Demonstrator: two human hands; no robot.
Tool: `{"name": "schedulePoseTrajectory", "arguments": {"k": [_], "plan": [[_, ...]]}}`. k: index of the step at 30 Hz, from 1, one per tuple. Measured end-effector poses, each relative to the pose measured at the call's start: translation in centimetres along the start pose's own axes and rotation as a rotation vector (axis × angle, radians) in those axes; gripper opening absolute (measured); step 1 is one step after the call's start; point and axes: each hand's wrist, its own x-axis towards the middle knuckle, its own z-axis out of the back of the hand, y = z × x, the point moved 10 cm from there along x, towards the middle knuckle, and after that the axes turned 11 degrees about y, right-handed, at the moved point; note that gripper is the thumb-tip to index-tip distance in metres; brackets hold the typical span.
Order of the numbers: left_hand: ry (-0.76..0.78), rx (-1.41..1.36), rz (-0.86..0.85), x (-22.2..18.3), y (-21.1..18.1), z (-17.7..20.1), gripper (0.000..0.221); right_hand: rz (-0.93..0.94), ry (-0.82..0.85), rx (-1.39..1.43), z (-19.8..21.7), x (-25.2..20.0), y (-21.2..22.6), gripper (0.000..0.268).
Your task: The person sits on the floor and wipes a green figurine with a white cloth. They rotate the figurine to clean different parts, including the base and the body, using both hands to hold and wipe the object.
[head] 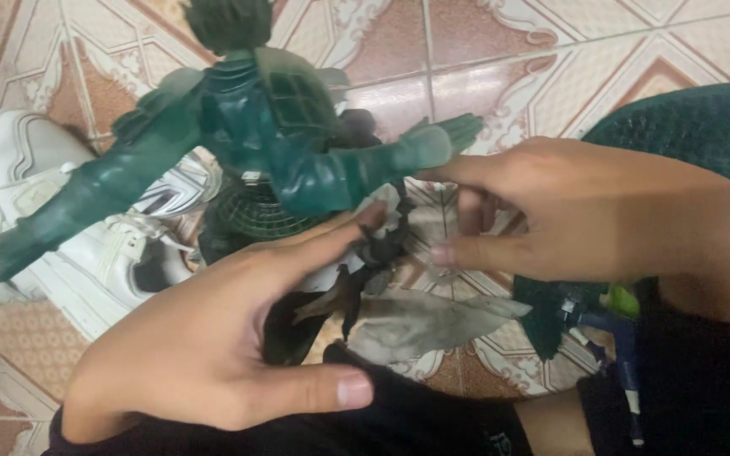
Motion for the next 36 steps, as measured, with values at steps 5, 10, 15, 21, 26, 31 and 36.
{"name": "schedulePoseTrajectory", "arguments": {"k": [5,10,15,21,26,31,36], "plan": [[-0.046,-0.051,-0.031,-0.3,0.7,-0.3,0.117,-0.054,0.0,0.049,0.6,-0.5,-1.2,0.043],[-0.052,-0.052,-0.076,-0.5,1.0,-0.3,0.115,0.255,-0.36,0.165,2.8,0.1,-3.1,0.026],[-0.034,-0.145,-0.106,0.7,-0.7,-0.1,0.113,0.182,-0.187,0.266,1.2,1.0,-1.1,0.032],[-0.039,-0.249,-0.137,0.9,-2.2,0.1,0.103,0.67,-0.421,0.253,1.9,0.5,3.1,0.035],[-0.025,-0.175,-0.152,0.4,-1.9,-0.8,0.092,0.335,-0.276,0.377,0.7,1.1,2.0,0.04],[-0.163,-0.102,0.015,-2.4,-0.4,-0.1,0.083,0.917,-0.73,0.396,3.3,-2.5,0.1,0.03],[-0.191,-0.094,0.102,-3.6,0.6,-0.2,0.081,1.115,-0.842,0.303,3.6,-3.6,-4.4,0.009]]}}
